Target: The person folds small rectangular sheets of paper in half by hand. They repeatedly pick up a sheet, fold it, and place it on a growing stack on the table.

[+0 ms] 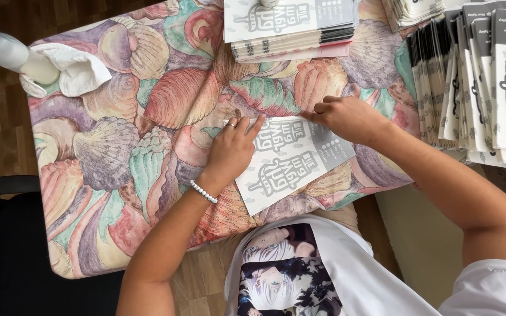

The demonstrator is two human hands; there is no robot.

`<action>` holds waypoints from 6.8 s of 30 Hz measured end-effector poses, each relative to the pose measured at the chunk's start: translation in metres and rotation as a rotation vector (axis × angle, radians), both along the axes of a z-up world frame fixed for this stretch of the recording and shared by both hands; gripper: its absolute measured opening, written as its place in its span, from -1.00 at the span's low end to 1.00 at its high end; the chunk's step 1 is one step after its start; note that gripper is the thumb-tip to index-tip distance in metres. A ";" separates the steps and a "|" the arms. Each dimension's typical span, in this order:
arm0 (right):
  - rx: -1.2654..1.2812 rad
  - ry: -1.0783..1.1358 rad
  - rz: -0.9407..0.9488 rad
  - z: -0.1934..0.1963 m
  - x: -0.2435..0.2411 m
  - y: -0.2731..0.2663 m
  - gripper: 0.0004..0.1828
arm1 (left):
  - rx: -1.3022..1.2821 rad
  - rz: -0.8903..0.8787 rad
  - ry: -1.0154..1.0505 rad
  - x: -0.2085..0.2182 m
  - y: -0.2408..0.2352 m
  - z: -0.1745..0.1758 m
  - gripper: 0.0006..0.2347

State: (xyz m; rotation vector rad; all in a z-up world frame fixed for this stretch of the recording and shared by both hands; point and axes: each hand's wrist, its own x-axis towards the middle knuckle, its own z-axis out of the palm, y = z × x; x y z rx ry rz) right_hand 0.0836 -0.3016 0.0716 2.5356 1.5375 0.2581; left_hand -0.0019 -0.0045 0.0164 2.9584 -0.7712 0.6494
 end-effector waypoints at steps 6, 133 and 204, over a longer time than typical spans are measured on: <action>-0.088 -0.032 0.006 -0.007 0.005 0.001 -0.66 | 0.095 0.004 0.114 0.002 -0.008 0.020 -0.52; 1.528 0.844 -0.184 -0.029 -0.064 0.019 -0.52 | -1.164 -0.100 0.179 -0.022 -0.024 0.065 -0.86; 0.613 -0.006 -0.048 -0.061 -0.096 0.080 -0.87 | -0.410 -0.070 0.044 -0.058 0.015 -0.014 -0.89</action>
